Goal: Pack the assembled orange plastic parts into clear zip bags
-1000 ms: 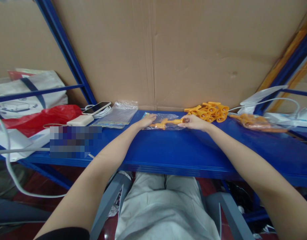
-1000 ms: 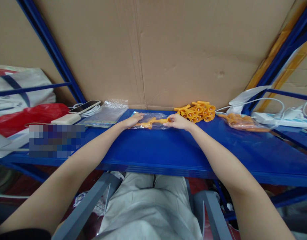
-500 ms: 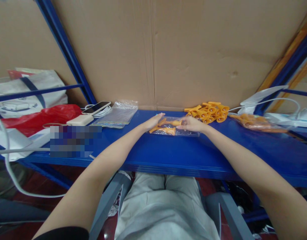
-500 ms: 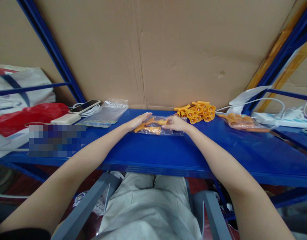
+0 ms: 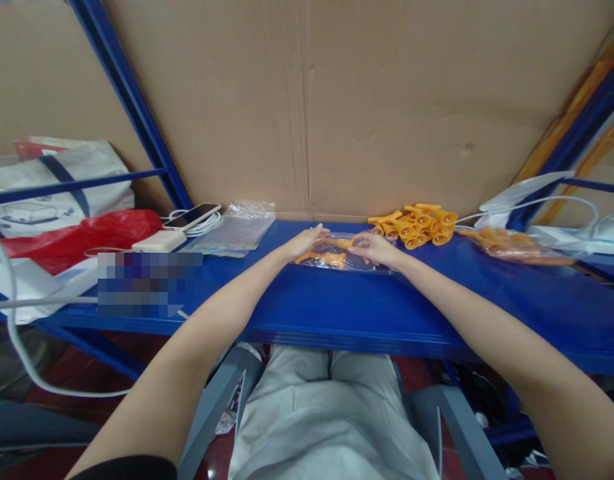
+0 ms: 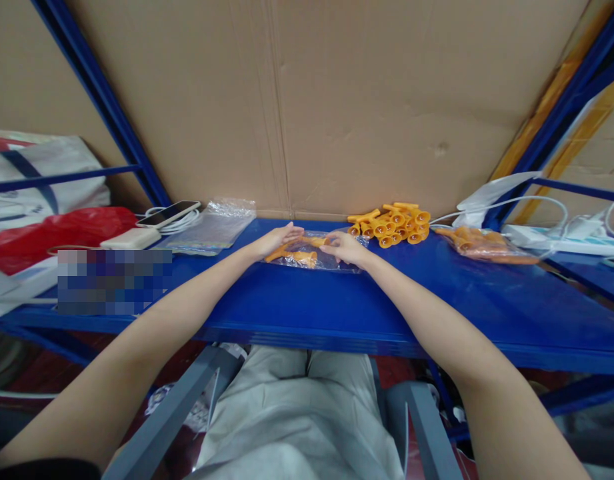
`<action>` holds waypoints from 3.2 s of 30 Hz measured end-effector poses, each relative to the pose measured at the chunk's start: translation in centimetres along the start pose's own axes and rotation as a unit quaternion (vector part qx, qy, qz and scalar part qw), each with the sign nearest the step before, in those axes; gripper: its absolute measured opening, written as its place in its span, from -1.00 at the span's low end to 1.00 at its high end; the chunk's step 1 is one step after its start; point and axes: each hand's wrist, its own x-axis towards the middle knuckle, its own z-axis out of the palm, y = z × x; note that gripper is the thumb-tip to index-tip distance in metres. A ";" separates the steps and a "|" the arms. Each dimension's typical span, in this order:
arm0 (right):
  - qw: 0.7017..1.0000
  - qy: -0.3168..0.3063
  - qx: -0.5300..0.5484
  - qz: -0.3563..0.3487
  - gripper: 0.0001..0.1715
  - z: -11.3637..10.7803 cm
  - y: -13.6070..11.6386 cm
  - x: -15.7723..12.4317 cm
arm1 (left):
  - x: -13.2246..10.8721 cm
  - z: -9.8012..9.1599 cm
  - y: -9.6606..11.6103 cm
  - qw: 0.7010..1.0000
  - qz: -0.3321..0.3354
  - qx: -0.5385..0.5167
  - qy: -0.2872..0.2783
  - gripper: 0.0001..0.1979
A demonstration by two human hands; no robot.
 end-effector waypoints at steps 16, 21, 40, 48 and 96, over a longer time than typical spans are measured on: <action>0.991 -0.071 0.033 -0.111 -0.85 0.4 0.9 1.1 | 1.3 -0.4 -2.9 0.973 0.091 0.200 -0.065 -0.41; 0.979 -0.123 -0.001 -0.161 -0.63 0.3 0.5 0.6 | 0.9 -0.5 -2.2 0.975 0.072 0.200 -0.060 -0.40; 0.940 0.188 -0.254 -0.129 -0.57 -3.5 1.8 1.7 | 1.6 -3.0 -5.2 0.974 0.016 0.224 -0.013 -0.39; 0.869 0.125 -0.473 -0.073 -0.41 -3.6 3.5 1.1 | 1.5 -3.7 -6.0 0.978 0.019 0.207 0.011 -0.41; 0.911 0.347 0.205 -0.093 -0.67 -5.2 4.1 3.3 | 1.7 -4.0 -6.8 0.974 0.013 0.224 0.026 -0.41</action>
